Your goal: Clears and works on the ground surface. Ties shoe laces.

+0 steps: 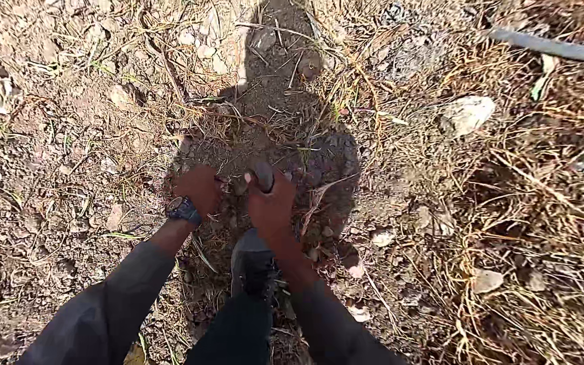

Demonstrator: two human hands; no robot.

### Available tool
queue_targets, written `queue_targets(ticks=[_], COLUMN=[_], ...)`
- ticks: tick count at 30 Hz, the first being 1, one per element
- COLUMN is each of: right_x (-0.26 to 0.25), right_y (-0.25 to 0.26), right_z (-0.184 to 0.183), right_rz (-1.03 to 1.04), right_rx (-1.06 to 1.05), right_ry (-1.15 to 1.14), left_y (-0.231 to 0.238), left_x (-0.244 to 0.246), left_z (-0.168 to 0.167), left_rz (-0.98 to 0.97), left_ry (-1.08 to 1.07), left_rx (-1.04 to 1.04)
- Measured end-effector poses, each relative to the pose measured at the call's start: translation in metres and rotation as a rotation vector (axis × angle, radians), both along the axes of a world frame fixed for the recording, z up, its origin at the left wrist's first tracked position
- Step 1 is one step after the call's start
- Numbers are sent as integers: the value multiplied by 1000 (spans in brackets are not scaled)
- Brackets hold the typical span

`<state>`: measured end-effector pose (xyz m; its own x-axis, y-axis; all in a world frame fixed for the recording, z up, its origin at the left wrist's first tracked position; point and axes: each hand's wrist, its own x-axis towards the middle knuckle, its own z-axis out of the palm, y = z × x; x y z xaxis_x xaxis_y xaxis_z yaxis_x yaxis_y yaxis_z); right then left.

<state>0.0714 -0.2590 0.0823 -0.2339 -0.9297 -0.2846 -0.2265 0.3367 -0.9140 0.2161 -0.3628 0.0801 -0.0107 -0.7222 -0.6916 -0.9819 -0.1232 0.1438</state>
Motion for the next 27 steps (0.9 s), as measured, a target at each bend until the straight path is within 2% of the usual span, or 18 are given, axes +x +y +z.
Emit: queue_targets(ticks=[2, 5, 6, 8, 10, 12, 15, 18, 20, 23, 24, 27], right_x=[-11, -36, -40, -42, -41, -45, -60, -67, -65, -63, -65, -78], right_y=[-1, 4, 9, 19, 24, 26, 25, 36, 33, 29, 29, 25], right_z=[15, 64, 71, 62, 35, 21, 49, 75, 62, 20, 17, 59], right_rz=[-41, -255, -339, -470, -470, -390, -363, -468, -461, -268, -235, -288], right_rx=[30, 11, -20, -103, -115, -38, 2, -176, -231, -51, 4, 52], right_ry=[-20, -134, -192, -217, -108, -26, -22, -45, -23, 45, 45, 40], left_y=[5, 26, 31, 38, 40, 42, 35, 45, 38, 24, 22, 11], left_x=[-19, -33, -31, -24, -17, -11, -4, -2, -7, -19, -24, -40], left_z=[-22, -62, -67, -70, -66, -55, -42, -14, -11, -13, -11, -10], left_rz=[-31, -105, -98, -51, -26, -11, -28, -43, -94, -207, -245, -338], left_ry=[-37, -75, -65, 12, 76, 103, 96, 166, 142, 52, 34, 10], left_rx=[42, 133, 133, 70, 4, -48, -95, -142, -100, 4, 24, 123])
